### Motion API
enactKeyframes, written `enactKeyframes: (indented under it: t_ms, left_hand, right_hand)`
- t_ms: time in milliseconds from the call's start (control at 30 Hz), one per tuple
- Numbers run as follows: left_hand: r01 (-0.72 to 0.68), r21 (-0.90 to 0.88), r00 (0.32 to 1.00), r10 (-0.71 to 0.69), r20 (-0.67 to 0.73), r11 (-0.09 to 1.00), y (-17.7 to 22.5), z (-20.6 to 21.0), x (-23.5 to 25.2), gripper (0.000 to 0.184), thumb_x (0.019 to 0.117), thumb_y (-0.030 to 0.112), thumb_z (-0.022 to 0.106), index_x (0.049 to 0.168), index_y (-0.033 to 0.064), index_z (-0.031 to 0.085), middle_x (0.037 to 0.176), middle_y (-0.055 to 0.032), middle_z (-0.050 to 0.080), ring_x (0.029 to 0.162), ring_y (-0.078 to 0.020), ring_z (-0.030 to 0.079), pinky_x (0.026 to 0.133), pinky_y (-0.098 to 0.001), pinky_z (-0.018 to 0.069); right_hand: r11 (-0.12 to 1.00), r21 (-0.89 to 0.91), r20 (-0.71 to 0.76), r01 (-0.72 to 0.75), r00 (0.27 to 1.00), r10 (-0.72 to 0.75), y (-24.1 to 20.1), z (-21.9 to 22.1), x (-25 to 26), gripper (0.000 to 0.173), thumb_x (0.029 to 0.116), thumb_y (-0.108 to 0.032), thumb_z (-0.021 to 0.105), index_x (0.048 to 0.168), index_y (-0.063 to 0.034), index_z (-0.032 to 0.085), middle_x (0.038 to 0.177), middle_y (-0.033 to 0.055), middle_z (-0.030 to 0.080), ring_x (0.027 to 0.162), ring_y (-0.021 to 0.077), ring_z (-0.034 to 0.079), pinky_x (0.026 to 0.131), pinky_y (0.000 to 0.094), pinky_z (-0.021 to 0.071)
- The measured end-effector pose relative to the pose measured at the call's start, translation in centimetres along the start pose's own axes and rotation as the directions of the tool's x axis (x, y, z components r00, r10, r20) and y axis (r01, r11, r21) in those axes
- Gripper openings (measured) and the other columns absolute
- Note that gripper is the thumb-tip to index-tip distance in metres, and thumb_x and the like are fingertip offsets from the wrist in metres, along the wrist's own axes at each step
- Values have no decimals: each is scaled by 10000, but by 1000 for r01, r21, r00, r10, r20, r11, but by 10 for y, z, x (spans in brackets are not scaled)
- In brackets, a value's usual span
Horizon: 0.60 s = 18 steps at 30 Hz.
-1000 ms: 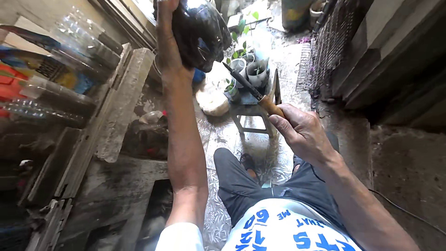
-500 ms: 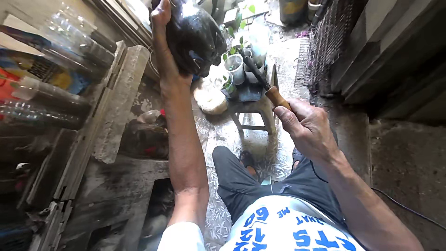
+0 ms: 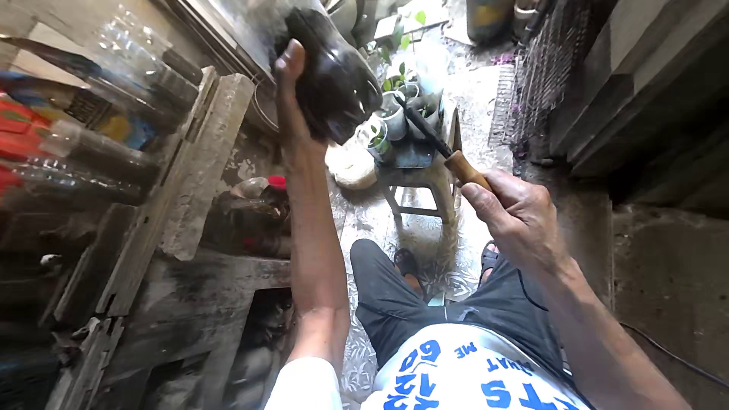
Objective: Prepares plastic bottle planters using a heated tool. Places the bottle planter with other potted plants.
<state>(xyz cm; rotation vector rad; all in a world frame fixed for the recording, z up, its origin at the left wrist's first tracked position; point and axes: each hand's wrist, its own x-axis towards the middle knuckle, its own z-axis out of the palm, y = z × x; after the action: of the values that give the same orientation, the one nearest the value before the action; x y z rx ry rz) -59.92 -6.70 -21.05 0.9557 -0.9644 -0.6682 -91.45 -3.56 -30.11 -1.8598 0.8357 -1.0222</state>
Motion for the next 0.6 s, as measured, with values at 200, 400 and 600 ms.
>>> enactKeyframes:
  t_ms: [200,400,600]
  left_hand:
    - [37,64,994,-30,-109,997,-28,-17,-34,557,864,278,736,1312,73,476,1048,-69,680,940,-173,690,849,-398,610]
    - [106,91,956,-76,-282,990,-67,-29,-75,797,818,349,803,1425,36,390,1126,-78,662,970,-160,687,845,-382,614]
    - [75,-59,958,-88,-273,995,-102,-41,-103,922,764,357,869,1469,59,355,1144,-61,665,982,-147,690,871,-377,617]
  right_hand:
    - [999,-34,70,-42,997,44,7,1,-16,323,1049,-384,510,1091,-145,722,634,-94,512,485,5,432,446,221,379]
    - [997,-41,148,-66,987,71,23,17,-33,357,1063,-373,479,1083,-112,721,628,-94,501,503,-14,438,469,196,385]
    - [994,-91,184,-68,979,84,27,27,-41,355,1070,-349,471,1076,-96,719,650,-85,530,526,-25,463,489,181,400]
